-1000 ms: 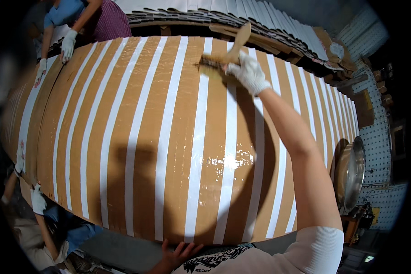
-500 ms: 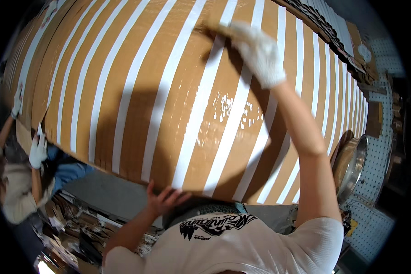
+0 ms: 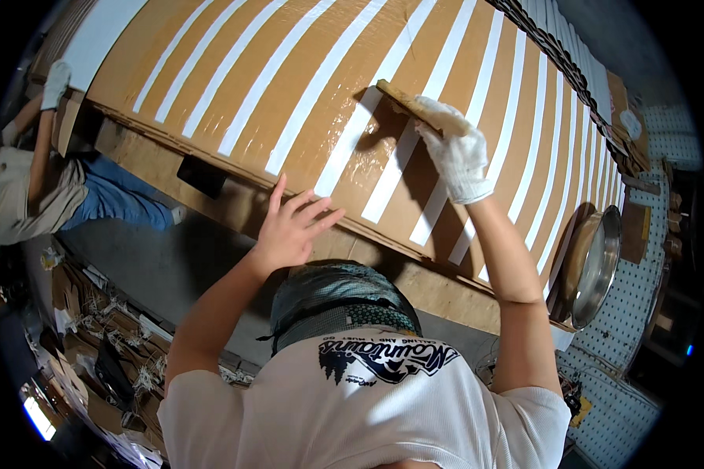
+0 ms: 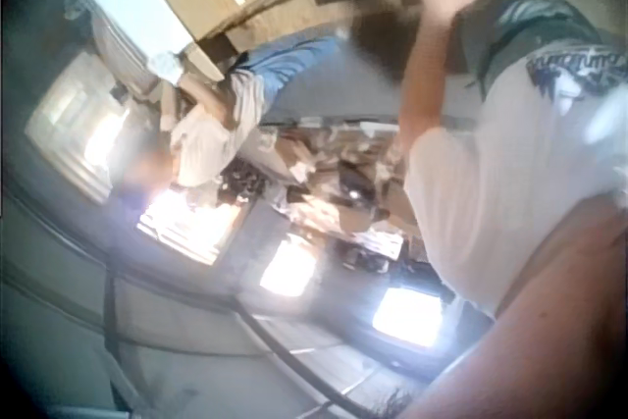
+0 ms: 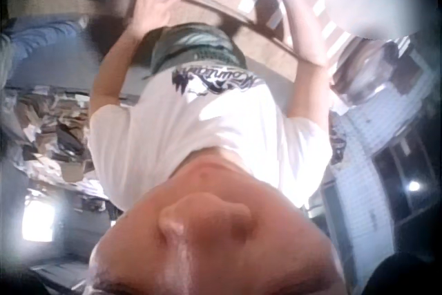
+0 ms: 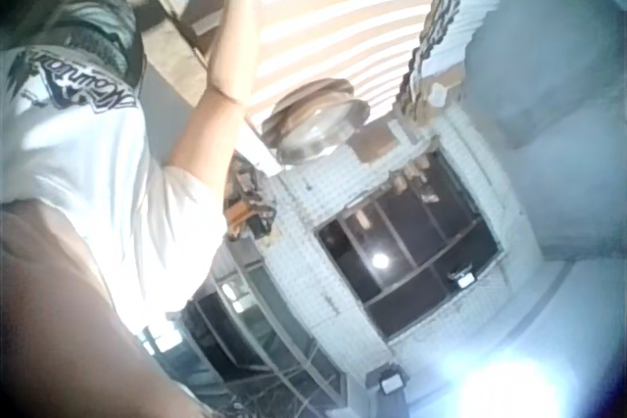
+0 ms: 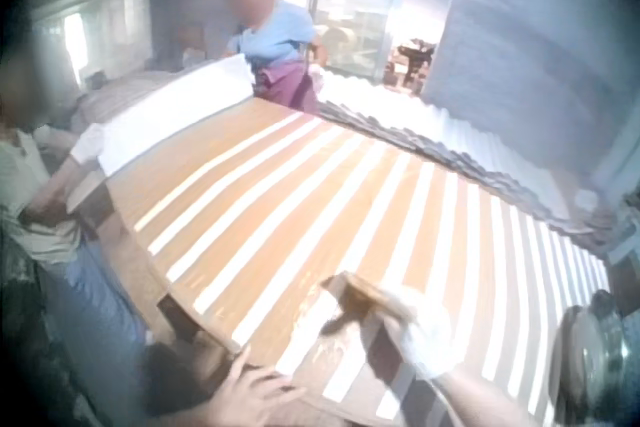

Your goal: The person repeatedly dips a brush into a metal bowl of liquid and applies it to the surface of stacked cardboard sheets. The person works methodically across the surface, ensuring even coverage while other people work nearby.

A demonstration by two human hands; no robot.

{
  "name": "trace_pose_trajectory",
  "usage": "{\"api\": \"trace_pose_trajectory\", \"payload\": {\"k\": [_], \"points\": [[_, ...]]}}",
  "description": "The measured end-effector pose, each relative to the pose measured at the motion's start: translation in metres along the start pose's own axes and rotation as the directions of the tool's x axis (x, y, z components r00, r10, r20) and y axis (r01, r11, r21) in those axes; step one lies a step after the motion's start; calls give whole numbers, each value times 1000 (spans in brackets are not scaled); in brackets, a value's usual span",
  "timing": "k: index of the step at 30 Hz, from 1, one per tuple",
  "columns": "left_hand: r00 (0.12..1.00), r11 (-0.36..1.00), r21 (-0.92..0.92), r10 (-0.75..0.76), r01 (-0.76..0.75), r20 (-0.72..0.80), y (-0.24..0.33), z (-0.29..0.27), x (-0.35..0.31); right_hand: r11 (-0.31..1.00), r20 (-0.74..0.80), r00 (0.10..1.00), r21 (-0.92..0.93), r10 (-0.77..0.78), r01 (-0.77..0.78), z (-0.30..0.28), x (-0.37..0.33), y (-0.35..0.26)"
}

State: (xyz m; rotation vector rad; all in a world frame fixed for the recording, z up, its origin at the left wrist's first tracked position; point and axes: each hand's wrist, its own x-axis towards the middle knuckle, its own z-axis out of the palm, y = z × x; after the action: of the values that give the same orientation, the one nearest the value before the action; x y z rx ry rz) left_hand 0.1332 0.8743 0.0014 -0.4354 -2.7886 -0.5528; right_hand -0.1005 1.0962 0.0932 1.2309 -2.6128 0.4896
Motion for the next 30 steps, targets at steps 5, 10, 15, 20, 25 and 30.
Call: {"api": "trace_pose_trajectory", "payload": {"k": [5, 10, 15, 20, 25, 30], "points": [[1000, 1000, 7, -21, 21, -4, 2, 7, -9, 989, 132, 989, 140, -70, 51, -2, -57, -77], [1000, 999, 21, -27, 27, -4, 6, 1, -9, 987, 374, 927, 157, -27, -35, -28, -44, -26], [1000, 1000, -3, -20, 20, 17, 13, -6, 0, 871, 11, 887, -196, 461, -450, -29, -20, 44], [998, 998, 1, -56, 56, 0, 13, -4, -4, 983, 112, 992, 170, 50, -69, -43, -86, -47], [999, 999, 12, -31, 31, 9, 15, -6, 0, 954, 452, 857, 40, 249, -299, -63, -84, -12], [998, 998, 48, 52, -50, -28, 28, -4, 16, 954, -117, 948, 7, 297, -298, -40, -101, 45]]}}
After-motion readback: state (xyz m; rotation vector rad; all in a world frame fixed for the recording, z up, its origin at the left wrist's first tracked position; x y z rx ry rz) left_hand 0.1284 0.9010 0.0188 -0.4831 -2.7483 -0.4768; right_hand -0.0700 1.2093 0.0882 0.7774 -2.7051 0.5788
